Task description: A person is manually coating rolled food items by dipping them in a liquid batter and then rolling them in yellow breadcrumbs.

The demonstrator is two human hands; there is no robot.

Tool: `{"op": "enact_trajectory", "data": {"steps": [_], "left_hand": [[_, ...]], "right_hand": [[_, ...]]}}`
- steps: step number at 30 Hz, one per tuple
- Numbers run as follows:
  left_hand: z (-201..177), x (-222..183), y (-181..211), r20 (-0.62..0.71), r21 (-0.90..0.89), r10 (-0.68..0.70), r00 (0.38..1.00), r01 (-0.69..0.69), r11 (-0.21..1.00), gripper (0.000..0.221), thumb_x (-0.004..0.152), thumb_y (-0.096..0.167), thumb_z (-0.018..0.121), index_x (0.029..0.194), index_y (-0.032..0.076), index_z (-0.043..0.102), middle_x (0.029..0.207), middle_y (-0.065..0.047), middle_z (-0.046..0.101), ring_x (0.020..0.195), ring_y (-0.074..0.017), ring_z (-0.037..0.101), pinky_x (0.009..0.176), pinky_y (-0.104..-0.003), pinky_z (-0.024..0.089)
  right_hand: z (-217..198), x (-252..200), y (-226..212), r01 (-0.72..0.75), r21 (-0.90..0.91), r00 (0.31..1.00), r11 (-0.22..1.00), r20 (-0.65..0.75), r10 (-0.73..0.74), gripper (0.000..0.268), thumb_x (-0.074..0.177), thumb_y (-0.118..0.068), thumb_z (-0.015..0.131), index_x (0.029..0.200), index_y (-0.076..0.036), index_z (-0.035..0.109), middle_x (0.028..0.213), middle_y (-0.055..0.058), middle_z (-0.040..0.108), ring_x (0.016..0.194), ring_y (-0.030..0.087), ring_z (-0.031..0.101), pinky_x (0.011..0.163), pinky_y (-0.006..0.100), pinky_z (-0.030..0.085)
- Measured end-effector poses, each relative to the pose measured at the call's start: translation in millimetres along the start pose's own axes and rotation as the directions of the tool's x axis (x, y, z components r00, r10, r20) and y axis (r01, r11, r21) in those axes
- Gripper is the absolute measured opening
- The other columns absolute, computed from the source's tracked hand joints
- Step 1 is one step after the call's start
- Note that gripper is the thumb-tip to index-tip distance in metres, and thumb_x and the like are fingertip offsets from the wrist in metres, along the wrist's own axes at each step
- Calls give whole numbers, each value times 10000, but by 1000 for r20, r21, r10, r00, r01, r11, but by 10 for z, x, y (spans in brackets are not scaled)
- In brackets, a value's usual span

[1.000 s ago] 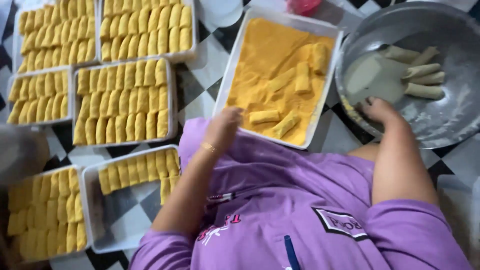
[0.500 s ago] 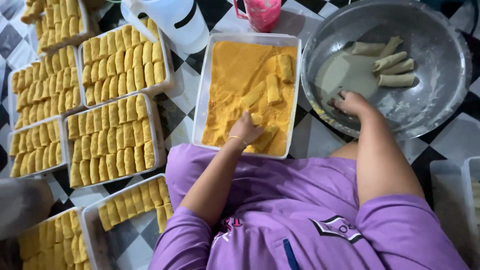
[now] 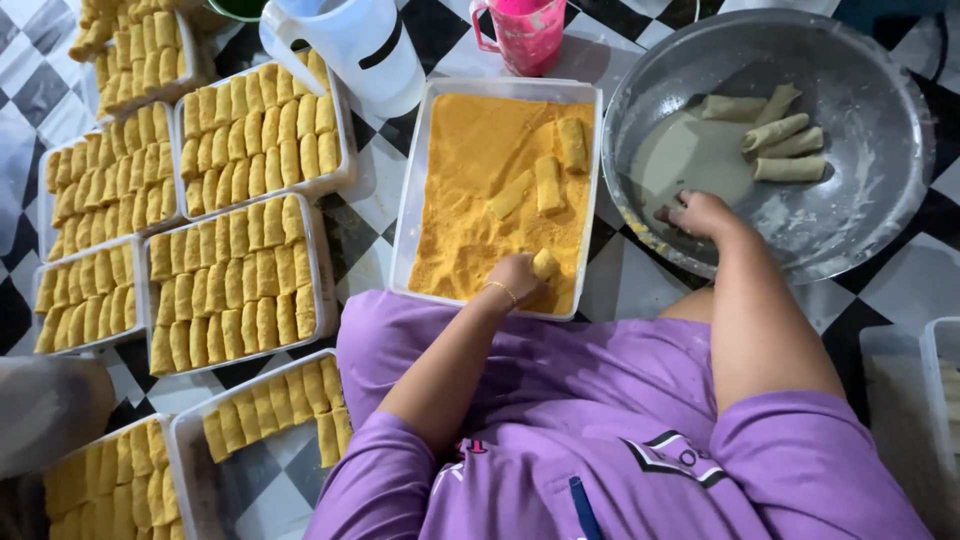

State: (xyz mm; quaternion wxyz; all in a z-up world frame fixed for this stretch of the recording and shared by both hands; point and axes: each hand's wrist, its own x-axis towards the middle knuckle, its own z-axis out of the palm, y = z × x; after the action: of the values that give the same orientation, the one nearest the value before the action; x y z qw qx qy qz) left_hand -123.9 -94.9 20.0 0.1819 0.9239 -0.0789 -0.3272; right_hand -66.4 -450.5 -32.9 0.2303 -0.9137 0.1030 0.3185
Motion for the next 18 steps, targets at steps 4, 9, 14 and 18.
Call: {"op": "enact_trajectory", "data": {"steps": [4,9,14,18], "left_hand": [[51,-102,-72,-231,-309,-2,973,-72,948,590,769,539,750,1111,61,689,1074,-193,748,1103,-381,709,988,-462,571],[92,118,-300,-485,-813,-108,868,-402,422,495,675,131,965,1085,53,698,957,-88,764,884,-181,718,770,-357,618],[-253,111,-547,-822,453,500,272,-218,864,247,718,288,843,946,353,771,1447,47,556,1505,-313,325,1232,-500,169],[-222,237,-736,-804,-395,-227,550,-209,894,612,555,384,920,1121,272,719,1164,44,712,1111,-240,682,988,-383,524]], "right_hand": [[11,34,28,-14,11,1000,1000,-5,14,759,919,-566,570,1514,-96,534,1511,233,574,1409,408,506,1165,522,422],[119,236,199,17,3,1000,1000,-19,-17,718,935,-509,557,1492,-57,553,1499,263,580,1410,431,503,1177,524,411],[42,11,70,62,-39,997,997,-46,-64,791,915,-584,531,1484,-37,560,1477,288,596,1396,456,514,1171,539,416],[62,-31,66,52,-51,998,997,-43,-54,827,906,-634,557,1481,-40,572,1475,288,600,1396,456,516,1161,541,422]]}}
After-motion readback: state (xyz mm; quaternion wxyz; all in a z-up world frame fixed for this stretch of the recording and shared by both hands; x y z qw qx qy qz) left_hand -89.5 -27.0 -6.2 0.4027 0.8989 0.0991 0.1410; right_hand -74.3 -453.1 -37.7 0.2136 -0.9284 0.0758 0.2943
